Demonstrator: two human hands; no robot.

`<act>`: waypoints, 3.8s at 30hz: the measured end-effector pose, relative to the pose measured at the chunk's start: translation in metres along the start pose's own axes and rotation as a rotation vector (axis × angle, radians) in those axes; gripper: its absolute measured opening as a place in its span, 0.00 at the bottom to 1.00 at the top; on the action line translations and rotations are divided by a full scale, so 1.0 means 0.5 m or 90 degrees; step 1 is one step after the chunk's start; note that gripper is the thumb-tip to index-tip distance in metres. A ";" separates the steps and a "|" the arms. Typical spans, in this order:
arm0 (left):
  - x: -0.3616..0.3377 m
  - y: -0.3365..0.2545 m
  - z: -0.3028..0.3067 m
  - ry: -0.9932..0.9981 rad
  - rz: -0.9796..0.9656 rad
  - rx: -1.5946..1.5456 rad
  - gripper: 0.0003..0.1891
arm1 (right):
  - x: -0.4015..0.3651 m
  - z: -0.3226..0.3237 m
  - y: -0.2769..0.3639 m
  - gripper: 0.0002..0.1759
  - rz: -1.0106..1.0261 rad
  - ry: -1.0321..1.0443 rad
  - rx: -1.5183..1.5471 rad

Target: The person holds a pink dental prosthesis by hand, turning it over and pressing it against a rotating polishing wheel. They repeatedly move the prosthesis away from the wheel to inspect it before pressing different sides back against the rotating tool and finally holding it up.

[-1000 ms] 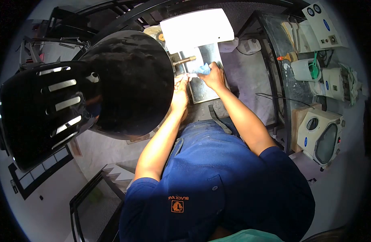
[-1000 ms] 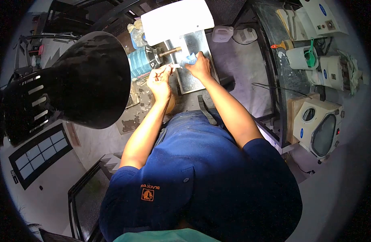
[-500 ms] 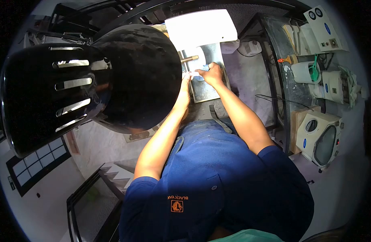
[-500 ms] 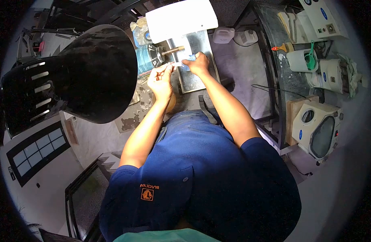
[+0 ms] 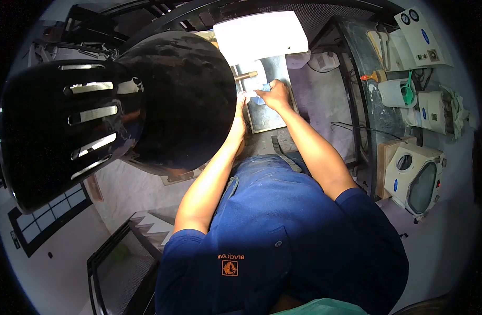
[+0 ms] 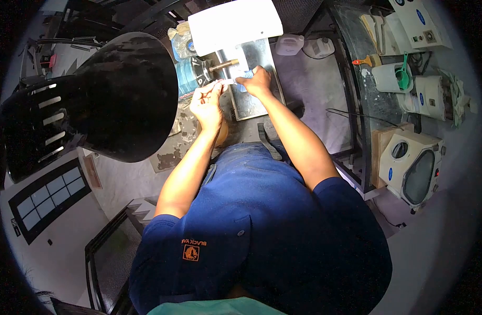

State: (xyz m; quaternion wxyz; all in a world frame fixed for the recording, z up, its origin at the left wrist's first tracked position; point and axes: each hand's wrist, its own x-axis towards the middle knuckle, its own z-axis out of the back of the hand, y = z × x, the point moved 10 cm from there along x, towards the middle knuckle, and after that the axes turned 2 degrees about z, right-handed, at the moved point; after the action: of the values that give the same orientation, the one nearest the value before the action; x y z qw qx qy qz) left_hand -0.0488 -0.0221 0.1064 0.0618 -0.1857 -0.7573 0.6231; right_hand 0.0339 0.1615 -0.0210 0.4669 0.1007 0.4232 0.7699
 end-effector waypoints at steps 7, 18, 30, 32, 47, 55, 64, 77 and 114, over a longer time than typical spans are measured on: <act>0.012 -0.001 0.005 0.055 -0.120 -0.031 0.04 | -0.018 0.024 0.029 0.29 0.018 0.021 -0.038; 0.019 0.032 0.015 0.036 -0.047 -0.021 0.04 | -0.040 0.057 0.078 0.30 0.058 0.033 -0.111; 0.034 0.069 0.026 0.037 -0.018 0.018 0.04 | -0.040 0.041 0.055 0.31 -0.008 0.053 -0.044; 0.041 0.086 0.036 0.029 -0.024 0.066 0.04 | -0.039 0.057 0.057 0.30 0.013 0.046 -0.068; 0.093 0.257 -0.045 0.058 0.142 0.049 0.03 | -0.024 0.010 0.014 0.07 0.136 0.191 0.121; 0.102 0.268 -0.058 -0.014 0.160 -0.025 0.03 | 0.004 0.039 0.032 0.07 0.150 0.083 0.057; 0.104 0.274 -0.046 -0.048 0.201 -0.049 0.03 | -0.001 0.033 0.032 0.08 0.152 0.081 0.044; 0.104 0.289 -0.046 -0.049 0.180 -0.064 0.03 | 0.005 0.042 0.034 0.05 0.201 0.031 0.120; 0.112 0.269 -0.044 -0.043 0.172 -0.058 0.03 | 0.002 0.024 0.026 0.05 0.115 0.112 0.091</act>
State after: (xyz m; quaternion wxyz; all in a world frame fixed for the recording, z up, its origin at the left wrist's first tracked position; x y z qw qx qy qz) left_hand -0.0659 0.0390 -0.0264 -0.0566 -0.2673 -0.7548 0.5963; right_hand 0.0318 0.1662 -0.0043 0.3487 0.1037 0.5057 0.7823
